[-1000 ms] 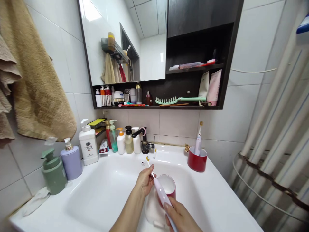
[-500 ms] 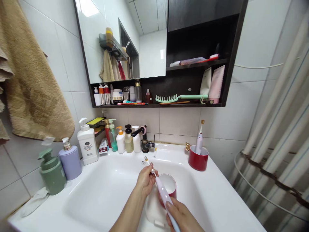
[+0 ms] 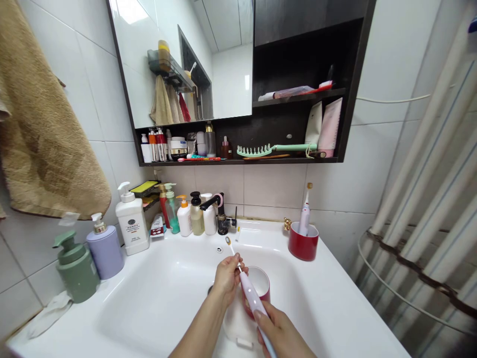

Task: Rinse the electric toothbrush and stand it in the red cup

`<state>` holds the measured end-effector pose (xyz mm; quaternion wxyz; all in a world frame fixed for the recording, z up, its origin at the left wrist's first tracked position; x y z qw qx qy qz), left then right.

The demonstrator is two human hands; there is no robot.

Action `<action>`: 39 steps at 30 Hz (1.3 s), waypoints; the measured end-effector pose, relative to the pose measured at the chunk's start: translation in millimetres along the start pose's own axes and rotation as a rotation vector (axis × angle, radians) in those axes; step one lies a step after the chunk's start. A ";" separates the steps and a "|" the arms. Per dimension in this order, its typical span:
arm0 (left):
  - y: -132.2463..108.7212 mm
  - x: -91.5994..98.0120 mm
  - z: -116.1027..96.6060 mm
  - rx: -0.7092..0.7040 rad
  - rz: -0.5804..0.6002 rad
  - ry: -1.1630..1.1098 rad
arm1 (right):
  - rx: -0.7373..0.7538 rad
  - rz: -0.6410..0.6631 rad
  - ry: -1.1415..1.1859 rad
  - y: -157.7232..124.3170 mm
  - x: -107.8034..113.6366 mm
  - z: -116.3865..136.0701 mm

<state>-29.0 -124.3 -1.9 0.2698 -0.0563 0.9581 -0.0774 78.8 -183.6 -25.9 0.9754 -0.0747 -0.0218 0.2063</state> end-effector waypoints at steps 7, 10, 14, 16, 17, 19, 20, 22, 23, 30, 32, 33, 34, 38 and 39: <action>-1.0 -1.6 1.6 -0.005 -0.001 0.067 | 0.006 -0.005 0.034 -1.9 -0.2 1.4; -2.0 -2.7 1.2 0.028 0.020 0.086 | -0.009 0.025 0.097 -1.9 -0.8 1.3; -5.2 -5.9 0.8 0.057 0.041 0.100 | -0.001 -0.034 0.034 -0.6 -1.0 0.8; -7.0 -7.7 1.3 0.070 0.047 0.105 | -0.008 -0.052 0.042 0.2 -1.1 -0.2; -7.6 -8.4 1.7 0.077 0.049 0.107 | -0.009 -0.051 0.061 0.6 -1.2 -0.9; -8.2 -8.9 2.5 0.092 0.051 0.109 | -0.010 -0.033 0.119 1.5 -1.8 -2.8; -8.2 -8.8 2.8 0.099 0.053 0.108 | -0.008 -0.022 0.144 1.9 -2.1 -3.8; -7.7 -8.4 3.1 0.109 0.066 0.101 | -0.006 -0.003 0.178 2.4 -3.0 -5.2; -7.4 -8.2 3.0 0.112 0.077 0.095 | -0.005 0.001 0.187 2.5 -3.5 -5.4; -8.5 -10.4 2.1 0.068 0.119 0.102 | 0.015 -0.093 0.067 0.7 -4.4 -1.3; -9.1 -11.6 2.2 0.066 0.119 0.108 | 0.009 -0.054 0.119 0.4 -5.1 -1.1; -9.4 -12.2 2.3 0.065 0.119 0.109 | 0.003 -0.031 0.157 0.4 -5.5 -1.1; -9.7 -12.8 2.2 0.061 0.118 0.110 | -0.001 -0.014 0.187 0.4 -5.9 -1.1; -10.7 -14.8 1.4 0.029 0.115 0.122 | 0.011 -0.068 0.138 0.7 -6.6 0.0; -10.8 -15.1 1.2 0.024 0.118 0.125 | 0.017 -0.083 0.121 0.7 -7.0 0.3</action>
Point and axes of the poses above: each hand's wrist, its own y-axis towards the middle knuckle, its own x-axis out of the back of the hand, z = x × y, the point moved 1 cm from there along y, towards the middle knuckle, and after that the axes turned 5 degrees about y, right-handed, at the moved point
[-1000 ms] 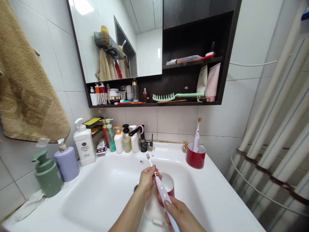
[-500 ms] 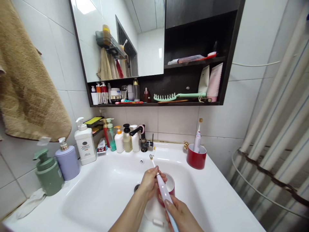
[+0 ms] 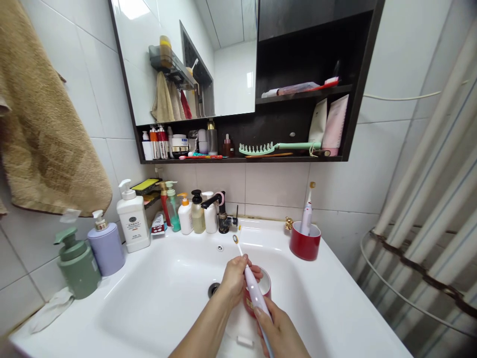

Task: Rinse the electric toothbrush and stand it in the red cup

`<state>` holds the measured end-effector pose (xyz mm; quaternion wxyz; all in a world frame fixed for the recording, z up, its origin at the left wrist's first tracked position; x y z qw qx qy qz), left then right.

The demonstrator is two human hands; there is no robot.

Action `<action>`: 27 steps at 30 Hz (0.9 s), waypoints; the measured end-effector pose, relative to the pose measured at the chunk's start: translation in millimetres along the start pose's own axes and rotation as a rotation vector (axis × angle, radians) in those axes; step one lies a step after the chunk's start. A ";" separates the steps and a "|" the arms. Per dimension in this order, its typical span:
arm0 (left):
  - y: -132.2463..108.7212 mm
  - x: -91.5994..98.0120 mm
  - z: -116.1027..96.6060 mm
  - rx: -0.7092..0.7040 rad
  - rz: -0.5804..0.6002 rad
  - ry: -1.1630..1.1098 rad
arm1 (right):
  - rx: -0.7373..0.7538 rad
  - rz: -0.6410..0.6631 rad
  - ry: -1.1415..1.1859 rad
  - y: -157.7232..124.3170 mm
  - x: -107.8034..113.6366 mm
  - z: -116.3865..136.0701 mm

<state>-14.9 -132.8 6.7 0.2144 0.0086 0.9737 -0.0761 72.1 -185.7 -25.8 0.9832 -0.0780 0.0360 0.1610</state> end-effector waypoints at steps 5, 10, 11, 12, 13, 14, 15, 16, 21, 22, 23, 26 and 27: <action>1.0 1.8 0.0 0.038 0.007 -0.022 | -0.070 0.115 0.191 0.0 -3.6 -1.4; 1.0 2.8 0.2 0.023 0.024 -0.042 | -0.023 0.062 0.112 1.9 -2.0 -3.9; 0.6 2.4 0.3 0.018 0.030 -0.043 | -0.007 0.049 0.084 2.0 -2.0 -4.7; 0.1 1.8 0.3 0.018 0.033 -0.045 | -0.008 0.050 0.081 1.9 -2.4 -5.5; -0.4 1.2 0.2 0.021 0.032 -0.048 | -0.025 0.063 0.099 1.5 -3.2 -6.1; -0.9 0.5 -0.2 0.026 0.024 -0.051 | -0.048 0.083 0.133 1.1 -4.3 -6.1; -1.3 -0.1 -0.9 0.029 0.013 -0.053 | -0.066 0.099 0.166 0.6 -5.3 -4.8; -1.5 -0.5 -1.9 0.025 0.001 -0.049 | -0.074 0.102 0.187 0.6 -5.8 -2.1; 0.0 6.5 -7.6 -0.127 -0.098 0.129 | 0.189 -0.063 0.129 12.8 4.2 37.5; -0.4 9.9 -7.4 -0.185 -0.130 0.219 | 0.261 -0.116 0.069 18.4 8.1 47.3; -1.4 13.5 -6.3 -0.252 -0.155 0.325 | 0.321 -0.165 -0.002 24.8 11.8 55.8; -8.9 22.1 2.0 -0.477 -0.139 0.687 | 0.390 -0.245 -0.133 46.4 19.8 66.8; -12.0 23.5 5.7 -0.545 -0.099 0.812 | 0.391 -0.251 -0.159 53.2 21.1 65.1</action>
Point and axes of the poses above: each hand's wrist, its own y-axis towards the middle knuckle, its own x-axis out of the back of the hand, z = x × y, the point moved 1 cm from there along y, towards the middle knuckle, and after that the axes turned 5 degrees about y, right-handed, at the moved point
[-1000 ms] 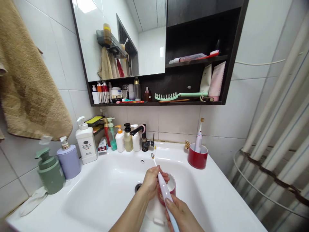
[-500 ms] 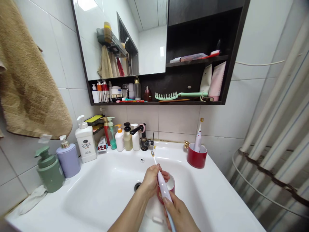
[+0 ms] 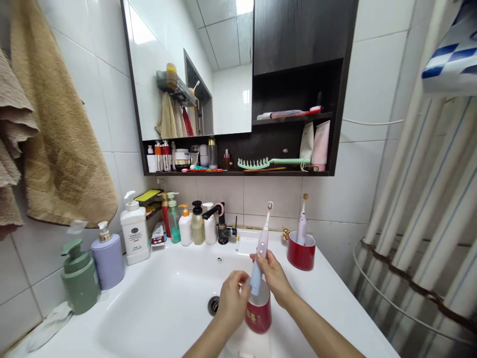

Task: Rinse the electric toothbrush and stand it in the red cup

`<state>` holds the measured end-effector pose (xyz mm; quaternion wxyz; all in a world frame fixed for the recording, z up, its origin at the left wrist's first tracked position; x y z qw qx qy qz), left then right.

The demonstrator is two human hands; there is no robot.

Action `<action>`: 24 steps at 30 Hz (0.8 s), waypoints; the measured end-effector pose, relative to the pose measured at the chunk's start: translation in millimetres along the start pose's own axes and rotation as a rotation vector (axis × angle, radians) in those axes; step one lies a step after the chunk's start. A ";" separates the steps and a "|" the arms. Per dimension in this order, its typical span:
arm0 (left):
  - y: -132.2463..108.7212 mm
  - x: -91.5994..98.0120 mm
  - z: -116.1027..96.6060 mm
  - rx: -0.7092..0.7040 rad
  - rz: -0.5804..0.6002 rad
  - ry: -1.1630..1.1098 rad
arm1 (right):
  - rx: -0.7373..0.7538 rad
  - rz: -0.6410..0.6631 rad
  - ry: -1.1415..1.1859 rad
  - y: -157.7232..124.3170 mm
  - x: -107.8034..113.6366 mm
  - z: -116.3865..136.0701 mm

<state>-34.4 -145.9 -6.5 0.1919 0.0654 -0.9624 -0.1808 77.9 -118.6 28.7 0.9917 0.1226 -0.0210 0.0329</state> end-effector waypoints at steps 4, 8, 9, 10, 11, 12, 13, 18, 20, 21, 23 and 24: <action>-12.2 -6.4 5.9 -0.220 0.234 0.404 | -0.003 0.009 -0.133 7.0 -5.9 -28.4; -10.8 -11.2 10.6 -0.212 0.429 0.668 | -0.007 0.007 -0.259 2.4 -6.0 -51.2; -9.6 -11.8 10.6 -0.194 0.455 0.705 | -0.009 0.009 -0.284 1.9 -4.9 -54.0; -8.2 -12.3 9.7 -0.175 0.467 0.735 | -0.011 0.011 -0.304 2.4 -3.5 -55.7; -6.5 -12.9 8.0 -0.163 0.468 0.757 | -0.012 0.013 -0.322 3.8 -1.7 -56.1; -4.0 -13.6 5.3 -0.158 0.460 0.773 | -0.010 0.013 -0.335 6.3 0.4 -55.4; -0.6 -14.5 1.8 -0.166 0.448 0.784 | -0.006 0.009 -0.344 9.7 2.8 -53.5; 35.9 -22.5 -22.9 -0.265 0.388 0.838 | 0.003 -0.134 -0.383 31.9 21.9 -33.1; 57.0 -26.7 -33.0 -0.296 0.350 0.868 | -0.002 -0.207 -0.393 36.9 30.5 -24.9; 67.4 -29.2 -37.4 -0.306 0.330 0.881 | -0.002 -0.228 -0.393 38.2 34.2 -21.9; 86.2 -35.7 -44.0 -0.320 0.305 0.899 | -0.003 -0.239 -0.384 39.7 40.1 -18.9; 94.1 -39.8 -46.0 -0.324 0.297 0.904 | -0.004 -0.237 -0.377 40.5 42.5 -18.9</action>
Point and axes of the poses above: each hand's wrist, its own y-axis towards the middle knuckle, its own x-axis out of the back of the hand, z = x × y, the point moved 1 cm from there along y, towards the middle knuckle, and after that the axes turned 5 degrees about y, right-handed, at the moved point
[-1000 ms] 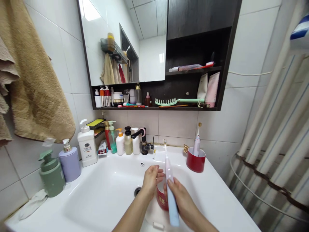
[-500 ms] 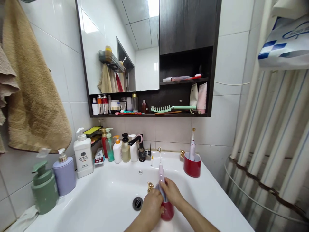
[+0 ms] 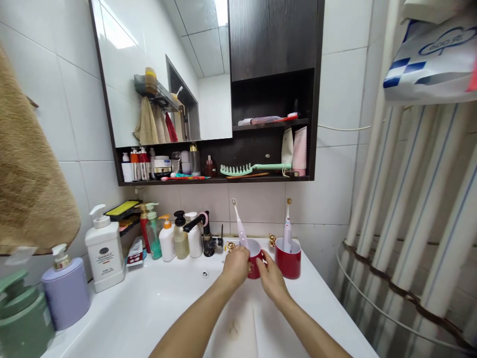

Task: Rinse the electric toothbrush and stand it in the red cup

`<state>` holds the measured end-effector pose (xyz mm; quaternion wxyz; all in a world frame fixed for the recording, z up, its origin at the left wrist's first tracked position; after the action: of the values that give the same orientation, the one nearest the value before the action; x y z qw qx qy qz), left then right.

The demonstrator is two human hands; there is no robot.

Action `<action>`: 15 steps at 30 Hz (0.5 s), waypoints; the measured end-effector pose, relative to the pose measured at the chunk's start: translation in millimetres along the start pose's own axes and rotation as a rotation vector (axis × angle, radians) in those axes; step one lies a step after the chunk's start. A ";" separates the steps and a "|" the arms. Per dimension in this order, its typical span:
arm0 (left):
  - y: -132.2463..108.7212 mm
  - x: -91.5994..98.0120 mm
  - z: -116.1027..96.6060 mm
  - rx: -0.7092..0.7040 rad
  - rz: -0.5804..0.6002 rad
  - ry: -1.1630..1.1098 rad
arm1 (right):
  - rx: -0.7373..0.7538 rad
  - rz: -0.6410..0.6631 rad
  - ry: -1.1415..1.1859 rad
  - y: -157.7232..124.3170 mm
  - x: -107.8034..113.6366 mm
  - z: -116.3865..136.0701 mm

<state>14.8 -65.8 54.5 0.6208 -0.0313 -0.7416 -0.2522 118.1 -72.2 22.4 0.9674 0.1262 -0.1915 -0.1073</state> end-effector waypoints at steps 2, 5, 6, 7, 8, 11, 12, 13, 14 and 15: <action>15.2 -3.3 -2.9 0.000 -0.006 0.003 | -0.010 0.002 0.009 4.1 2.4 -3.5; 31.8 -14.3 -8.1 0.003 -0.006 -0.003 | -0.044 -0.025 0.011 13.5 4.3 -11.9; 36.2 -18.4 -9.6 0.004 -0.006 -0.006 | -0.054 -0.036 0.012 16.8 4.8 -14.9; 40.3 -22.3 -11.0 0.003 -0.005 -0.010 | -0.063 -0.046 0.014 20.0 5.3 -17.9; 44.0 -25.6 -12.1 0.003 -0.005 -0.014 | -0.070 -0.052 0.018 22.8 5.7 -20.7; 52.1 -31.7 -14.7 0.006 -0.002 -0.026 | -0.087 -0.060 0.035 28.5 7.2 -26.4; 53.4 -32.3 -15.5 0.009 -0.002 -0.030 | -0.094 -0.063 0.043 29.4 7.8 -27.1; 53.8 -32.4 -16.5 0.012 -0.004 -0.035 | -0.099 -0.065 0.051 29.8 8.5 -27.2; 53.3 -32.0 -17.4 0.015 -0.009 -0.039 | -0.103 -0.068 0.061 29.5 9.3 -26.7; 51.8 -31.0 -18.4 0.016 -0.016 -0.039 | -0.102 -0.071 0.071 28.4 10.3 -25.6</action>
<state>57.2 -20.0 44.7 0.6045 -0.0256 -0.7557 -0.2506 142.0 -42.8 11.2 0.9743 0.0871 -0.1468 -0.1467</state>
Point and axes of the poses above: each hand's wrist, its own y-axis towards the middle knuckle, its own x-axis out of the back of the hand, z = x × y, the point moved 1 cm from there along y, towards the middle knuckle, and after that the axes turned 5 degrees about y, right-handed, at the moved point
